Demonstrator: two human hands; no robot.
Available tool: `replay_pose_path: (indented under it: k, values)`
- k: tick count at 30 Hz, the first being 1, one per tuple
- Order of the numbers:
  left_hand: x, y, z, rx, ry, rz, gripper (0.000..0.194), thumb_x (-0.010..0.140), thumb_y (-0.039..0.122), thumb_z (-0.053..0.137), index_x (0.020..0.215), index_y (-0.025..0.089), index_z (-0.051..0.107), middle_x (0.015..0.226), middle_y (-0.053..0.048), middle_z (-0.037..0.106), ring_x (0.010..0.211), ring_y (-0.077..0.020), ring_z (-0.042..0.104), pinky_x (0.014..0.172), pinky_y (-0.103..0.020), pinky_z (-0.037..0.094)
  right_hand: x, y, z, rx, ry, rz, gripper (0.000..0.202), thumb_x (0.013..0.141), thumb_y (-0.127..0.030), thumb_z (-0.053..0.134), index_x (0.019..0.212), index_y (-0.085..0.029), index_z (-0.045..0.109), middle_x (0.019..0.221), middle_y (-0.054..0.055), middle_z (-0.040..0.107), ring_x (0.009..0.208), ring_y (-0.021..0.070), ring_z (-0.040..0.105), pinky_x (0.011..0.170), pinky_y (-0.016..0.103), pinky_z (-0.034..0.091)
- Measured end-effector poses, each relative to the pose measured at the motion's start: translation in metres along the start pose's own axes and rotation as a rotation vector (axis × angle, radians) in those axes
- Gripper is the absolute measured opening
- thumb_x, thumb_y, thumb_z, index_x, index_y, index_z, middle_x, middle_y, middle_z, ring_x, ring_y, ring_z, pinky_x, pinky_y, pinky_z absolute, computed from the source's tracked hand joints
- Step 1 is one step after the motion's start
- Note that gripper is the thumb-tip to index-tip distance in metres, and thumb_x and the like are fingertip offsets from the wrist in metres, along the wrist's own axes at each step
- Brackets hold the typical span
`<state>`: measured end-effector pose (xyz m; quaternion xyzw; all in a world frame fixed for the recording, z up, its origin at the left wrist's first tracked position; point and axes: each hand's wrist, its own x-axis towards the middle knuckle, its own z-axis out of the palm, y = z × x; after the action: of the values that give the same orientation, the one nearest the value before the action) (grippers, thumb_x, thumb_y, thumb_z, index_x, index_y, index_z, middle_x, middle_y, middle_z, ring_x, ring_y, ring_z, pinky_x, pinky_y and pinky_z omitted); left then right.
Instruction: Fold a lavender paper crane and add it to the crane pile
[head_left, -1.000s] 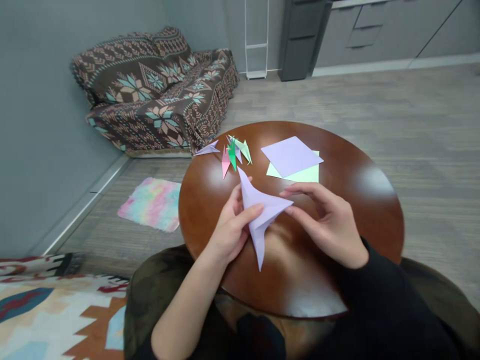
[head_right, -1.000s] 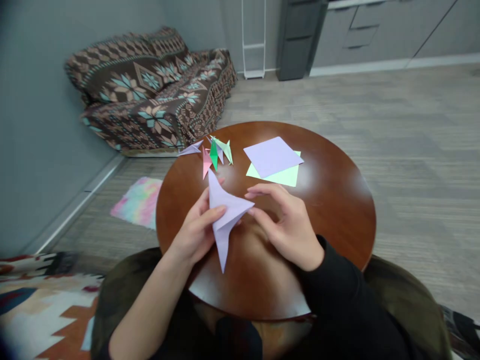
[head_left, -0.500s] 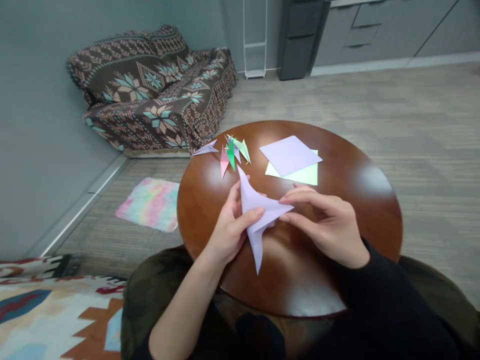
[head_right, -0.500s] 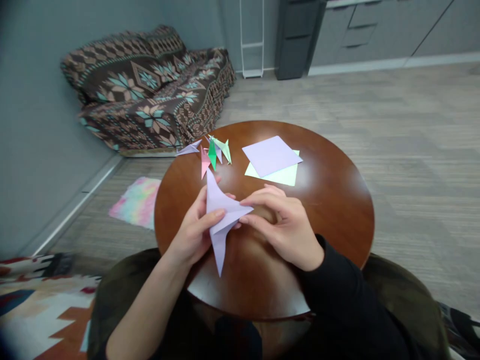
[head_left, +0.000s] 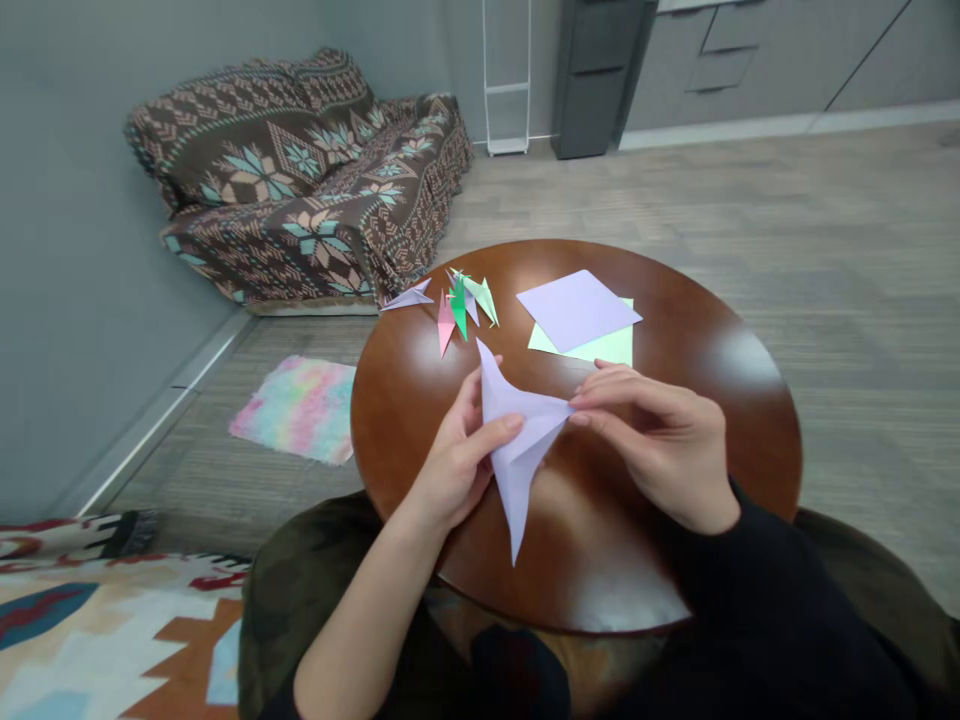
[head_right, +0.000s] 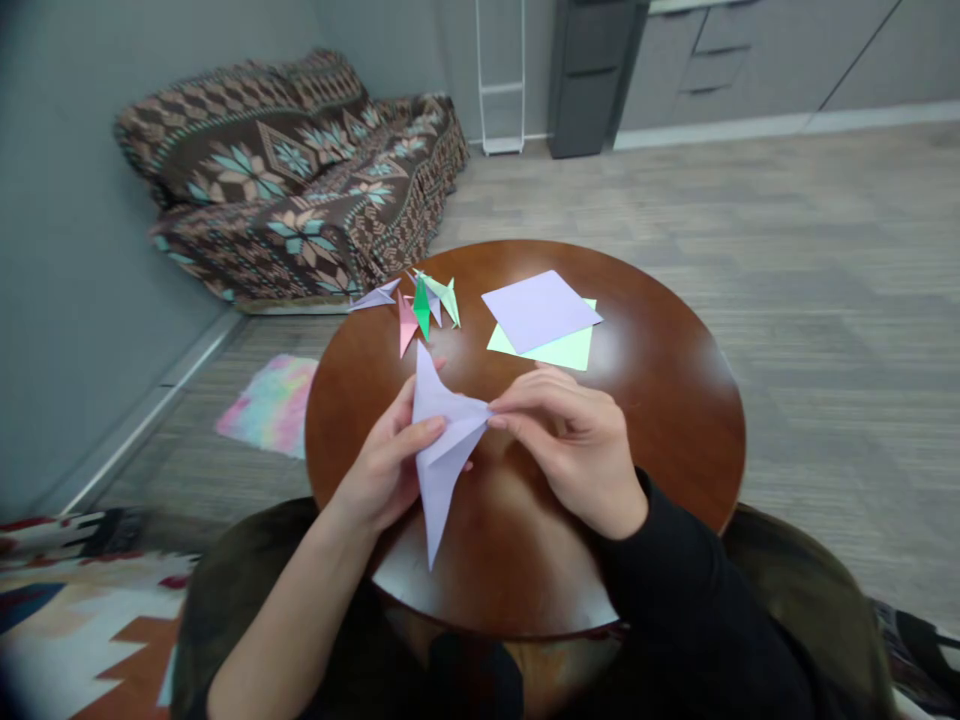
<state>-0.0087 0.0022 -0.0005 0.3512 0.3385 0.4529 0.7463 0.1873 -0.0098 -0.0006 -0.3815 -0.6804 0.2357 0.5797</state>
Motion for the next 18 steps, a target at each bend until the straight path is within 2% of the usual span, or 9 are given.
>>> replay_pose_path:
  k: [7, 10, 14, 18]
  values:
    - [-0.002, 0.002, 0.002, -0.015, 0.022, 0.011, 0.084, 0.075, 0.02, 0.08, 0.148, 0.027, 0.038, 0.094, 0.0, 0.064, 0.069, -0.0134, 0.065, 0.063, -0.026, 0.061, -0.002, -0.002, -0.001, -0.027, 0.077, 0.113, 0.011, 0.085, -0.015, 0.076, 0.088, -0.025, 0.076, 0.087, -0.002, 0.078, 0.085, 0.0176, 0.071, 0.104, 0.039, 0.048]
    - [-0.001, 0.0, 0.001, -0.001, 0.033, 0.055, 0.088, 0.076, 0.02, 0.08, 0.15, 0.028, 0.035, 0.095, -0.001, 0.065, 0.073, -0.0138, 0.066, 0.069, -0.026, 0.061, -0.002, -0.004, -0.003, -0.028, 0.087, 0.174, 0.009, 0.086, -0.017, 0.074, 0.091, -0.025, 0.077, 0.09, -0.001, 0.078, 0.087, 0.0172, 0.071, 0.096, 0.034, 0.052]
    - [0.001, -0.006, -0.005, 0.085, 0.031, 0.177, 0.087, 0.077, 0.022, 0.08, 0.15, 0.031, 0.035, 0.106, -0.002, 0.066, 0.084, -0.0153, 0.068, 0.08, -0.026, 0.058, -0.002, -0.007, -0.003, 0.011, 0.041, 0.247, 0.011, 0.083, -0.021, 0.079, 0.093, -0.024, 0.076, 0.092, 0.001, 0.078, 0.083, 0.0168, 0.07, 0.08, 0.029, 0.055]
    - [0.002, -0.009, -0.009, 0.333, 0.056, 0.386, 0.088, 0.077, 0.026, 0.082, 0.151, 0.03, 0.035, 0.117, -0.006, 0.066, 0.102, -0.0209, 0.067, 0.089, -0.028, 0.055, -0.001, -0.006, -0.004, 0.12, 0.024, 0.346, 0.007, 0.083, -0.02, 0.077, 0.089, -0.023, 0.077, 0.086, 0.0, 0.076, 0.075, 0.0142, 0.068, 0.071, 0.026, 0.054]
